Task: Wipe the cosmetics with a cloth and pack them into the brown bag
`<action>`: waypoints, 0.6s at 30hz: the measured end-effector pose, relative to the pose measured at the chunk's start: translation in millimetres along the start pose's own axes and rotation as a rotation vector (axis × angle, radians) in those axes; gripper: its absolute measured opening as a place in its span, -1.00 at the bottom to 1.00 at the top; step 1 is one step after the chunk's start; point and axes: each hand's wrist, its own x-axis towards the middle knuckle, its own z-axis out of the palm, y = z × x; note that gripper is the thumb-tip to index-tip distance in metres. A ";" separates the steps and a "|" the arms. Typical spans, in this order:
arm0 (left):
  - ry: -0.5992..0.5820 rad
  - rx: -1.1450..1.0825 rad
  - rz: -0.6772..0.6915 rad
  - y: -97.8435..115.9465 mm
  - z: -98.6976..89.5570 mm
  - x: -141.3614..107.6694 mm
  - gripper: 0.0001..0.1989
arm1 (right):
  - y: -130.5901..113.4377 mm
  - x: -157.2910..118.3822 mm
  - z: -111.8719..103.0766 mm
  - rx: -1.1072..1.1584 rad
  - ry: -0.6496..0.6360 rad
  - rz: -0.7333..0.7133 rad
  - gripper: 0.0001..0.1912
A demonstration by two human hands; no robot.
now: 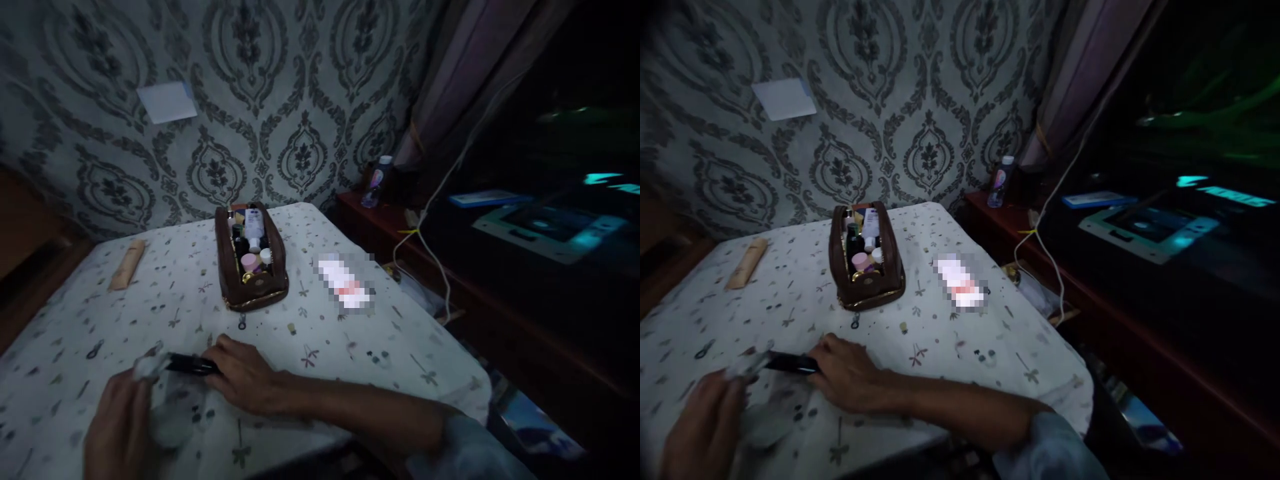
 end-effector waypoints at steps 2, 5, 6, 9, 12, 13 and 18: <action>-0.029 0.026 0.147 19.4 9.3 -3.1 -0.68 | 6.6 -2.2 9.7 -0.102 -0.004 -0.057 -0.80; -0.044 -0.032 0.319 39.0 26.6 -6.9 -0.63 | 17.9 -5.5 13.9 -0.101 0.032 -0.125 -0.63; -0.072 -0.037 0.335 41.9 31.5 -8.0 -0.60 | 22.3 -6.0 12.3 -0.076 0.040 -0.132 -0.59; -0.135 -0.023 0.361 45.0 40.8 -11.7 -0.59 | 35.1 -6.0 1.8 -0.043 0.063 -0.106 -0.60; -0.220 0.062 0.382 46.3 45.7 -14.8 -0.60 | 42.5 -5.5 -8.2 -0.037 0.036 -0.085 -0.78; -0.239 0.093 0.385 46.2 46.6 -15.4 -0.61 | 43.3 -5.5 -9.7 -0.036 0.029 -0.084 -0.82; -0.271 0.192 0.331 29.3 37.9 -11.9 -0.66 | 40.5 -6.8 -7.2 -0.011 0.044 -0.075 -0.86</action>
